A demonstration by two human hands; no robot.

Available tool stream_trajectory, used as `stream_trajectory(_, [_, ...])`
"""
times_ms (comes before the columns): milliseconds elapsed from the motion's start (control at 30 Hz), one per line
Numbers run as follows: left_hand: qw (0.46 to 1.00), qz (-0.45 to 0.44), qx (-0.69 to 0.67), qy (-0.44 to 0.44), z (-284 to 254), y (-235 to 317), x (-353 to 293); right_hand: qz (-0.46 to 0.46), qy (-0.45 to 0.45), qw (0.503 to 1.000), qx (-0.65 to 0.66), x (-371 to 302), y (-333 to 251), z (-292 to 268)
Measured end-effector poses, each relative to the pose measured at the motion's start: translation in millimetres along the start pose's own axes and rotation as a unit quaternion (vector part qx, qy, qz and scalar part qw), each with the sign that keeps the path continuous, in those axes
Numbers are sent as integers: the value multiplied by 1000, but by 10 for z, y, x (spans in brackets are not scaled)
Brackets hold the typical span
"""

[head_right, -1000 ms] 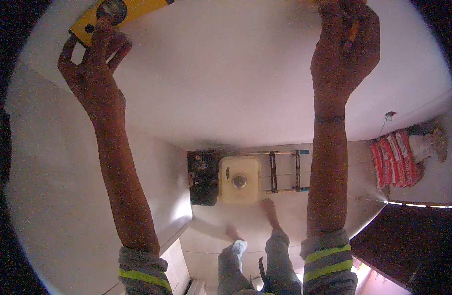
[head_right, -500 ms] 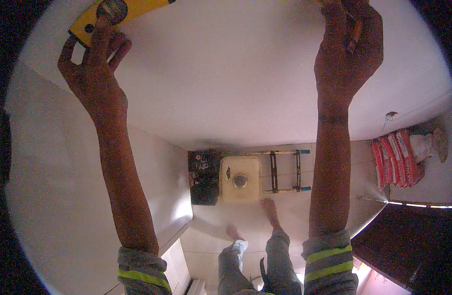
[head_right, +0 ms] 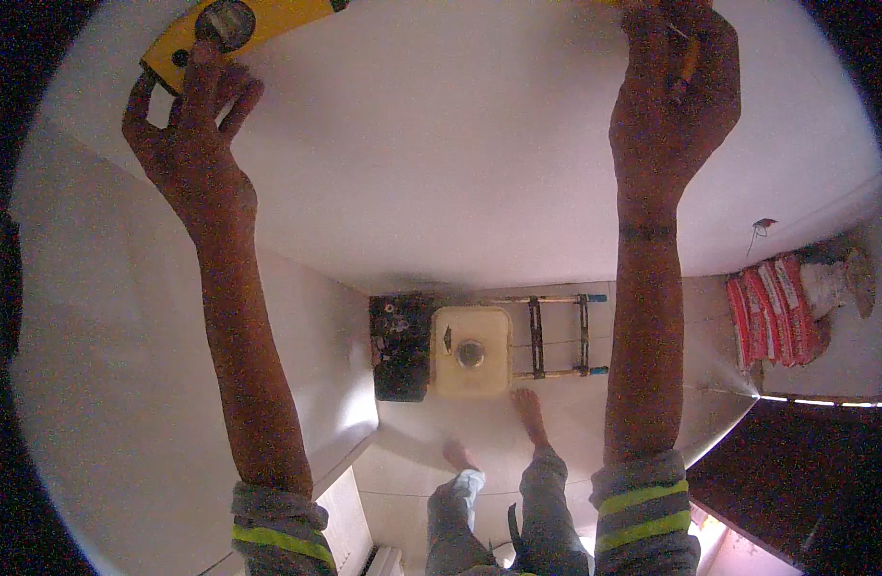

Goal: The person holds a yellow spirit level against a white wall and marks a horizontal line along its upper edge using a pencil.

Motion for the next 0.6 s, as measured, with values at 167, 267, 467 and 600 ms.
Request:
stream_trajectory(167, [1000, 11, 14, -24, 3, -36, 24, 11, 11, 1000, 4, -10, -11, 1])
stream_trajectory(267, [999, -14, 34, -3, -2, -16, 32, 14, 1, 1000, 2, -9, 46, 5])
stream_trajectory(467, [999, -3, 51, -13, -10, 7, 58, 2, -5, 1000, -12, -12, 7, -5])
stream_trajectory(600, [978, 62, 194, 43, -178, 67, 102, -2, -12, 1000, 1, -12, 22, -2])
Point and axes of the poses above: each hand's wrist, its own x-axis towards the middle knuckle, its own z-axis out of the palm, y = z × x, the point moved 9 cm from there along x, towards the middle knuckle
